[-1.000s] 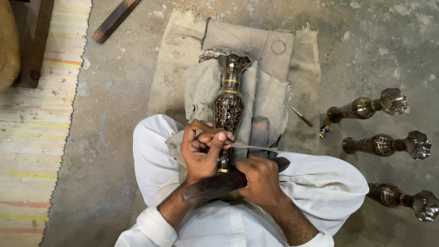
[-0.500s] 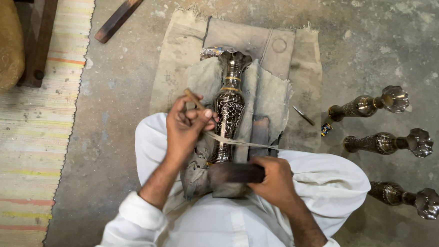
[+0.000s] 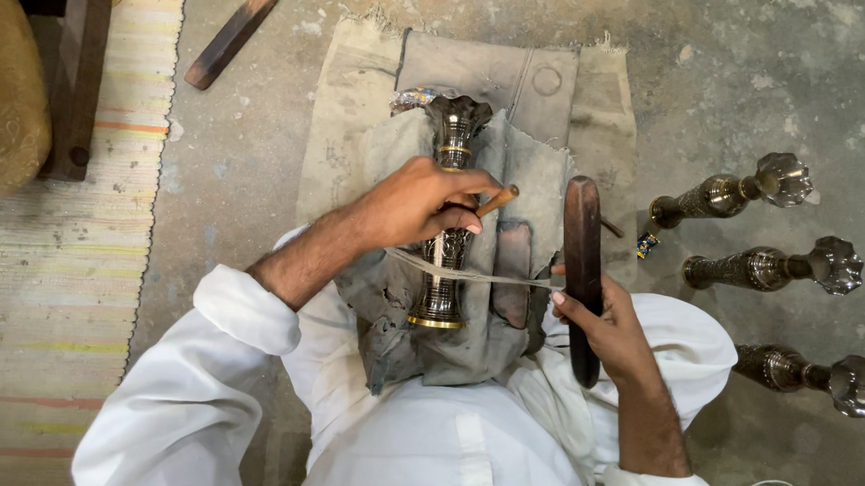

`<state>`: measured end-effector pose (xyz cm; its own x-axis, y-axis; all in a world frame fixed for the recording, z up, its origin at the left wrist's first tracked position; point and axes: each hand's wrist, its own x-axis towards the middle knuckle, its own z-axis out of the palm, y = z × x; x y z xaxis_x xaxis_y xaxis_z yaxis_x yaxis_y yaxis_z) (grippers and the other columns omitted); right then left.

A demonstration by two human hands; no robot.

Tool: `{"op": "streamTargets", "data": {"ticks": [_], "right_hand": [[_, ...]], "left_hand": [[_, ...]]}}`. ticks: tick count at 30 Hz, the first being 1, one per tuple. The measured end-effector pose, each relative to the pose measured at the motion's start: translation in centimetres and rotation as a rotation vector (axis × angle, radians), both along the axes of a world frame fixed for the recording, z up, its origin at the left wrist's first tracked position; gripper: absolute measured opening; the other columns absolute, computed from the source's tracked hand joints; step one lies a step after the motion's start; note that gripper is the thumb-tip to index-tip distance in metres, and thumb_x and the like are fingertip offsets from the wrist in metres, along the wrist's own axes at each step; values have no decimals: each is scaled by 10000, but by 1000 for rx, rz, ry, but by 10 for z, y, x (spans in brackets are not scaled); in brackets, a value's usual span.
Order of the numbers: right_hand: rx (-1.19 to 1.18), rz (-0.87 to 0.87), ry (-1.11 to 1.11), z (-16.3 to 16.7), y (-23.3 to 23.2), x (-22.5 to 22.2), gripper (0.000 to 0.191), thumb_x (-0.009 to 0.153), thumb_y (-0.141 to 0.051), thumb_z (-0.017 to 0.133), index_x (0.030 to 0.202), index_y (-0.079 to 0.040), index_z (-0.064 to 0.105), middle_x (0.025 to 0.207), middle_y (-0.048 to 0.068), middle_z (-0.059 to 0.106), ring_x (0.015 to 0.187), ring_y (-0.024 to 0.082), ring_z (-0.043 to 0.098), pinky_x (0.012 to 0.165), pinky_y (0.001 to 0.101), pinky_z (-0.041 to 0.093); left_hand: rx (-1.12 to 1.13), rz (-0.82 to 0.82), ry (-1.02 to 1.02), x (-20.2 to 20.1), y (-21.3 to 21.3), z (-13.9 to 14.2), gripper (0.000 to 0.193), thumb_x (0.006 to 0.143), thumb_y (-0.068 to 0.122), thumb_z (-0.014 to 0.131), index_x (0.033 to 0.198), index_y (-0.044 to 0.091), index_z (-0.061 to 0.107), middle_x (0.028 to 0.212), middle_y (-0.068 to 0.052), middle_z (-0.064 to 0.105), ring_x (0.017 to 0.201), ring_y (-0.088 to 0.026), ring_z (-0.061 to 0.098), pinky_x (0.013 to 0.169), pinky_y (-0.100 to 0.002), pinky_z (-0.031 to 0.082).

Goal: The person sits on the floor holding an ornate brass vase steady with one hand while using a small punch and a wooden mallet to tap decorative patterns into its surface, repositioning the punch around the vase body throughout.

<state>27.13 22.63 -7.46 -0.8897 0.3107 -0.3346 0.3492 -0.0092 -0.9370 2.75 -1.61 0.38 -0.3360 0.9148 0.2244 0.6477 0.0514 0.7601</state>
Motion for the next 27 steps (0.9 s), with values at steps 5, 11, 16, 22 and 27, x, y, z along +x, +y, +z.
{"op": "streamTargets", "data": {"ticks": [5,11,16,22,27], "right_hand": [[394,17,27,7,5,-8,321,915,-176,795,1170,-14,687,921,0,657,845,98,571,763,269,487],[667,-170,172,24,5,-26,369,937,-218,796,1210,-22,644,950,60,688,864,122,675,792,339,564],[792,-207,233,56,12,-38,265,980,-194,761,1181,-46,670,991,69,731,861,171,716,800,363,584],[1255,23,235,76,16,-46,347,831,-31,792,1161,-36,687,941,164,687,850,341,672,776,464,506],[1190,101,275,74,16,-50,368,806,-25,777,1163,-45,693,962,153,701,869,339,676,768,442,510]], "left_hand": [[-30,-22,59,0,1,1,381,882,186,796,1216,96,638,820,-102,759,791,-313,750,675,-443,554],[-44,-46,81,0,5,0,387,871,214,782,1203,89,628,839,-92,767,792,-303,755,663,-439,546],[-115,-32,60,0,4,0,350,880,228,779,1163,94,620,799,-81,761,757,-301,752,652,-451,534],[-68,-22,122,3,3,1,330,882,233,788,1127,93,618,778,-105,738,757,-351,722,639,-476,513],[-110,-19,89,2,4,2,325,889,224,791,1134,97,620,760,-107,731,743,-351,719,635,-483,506]]}}
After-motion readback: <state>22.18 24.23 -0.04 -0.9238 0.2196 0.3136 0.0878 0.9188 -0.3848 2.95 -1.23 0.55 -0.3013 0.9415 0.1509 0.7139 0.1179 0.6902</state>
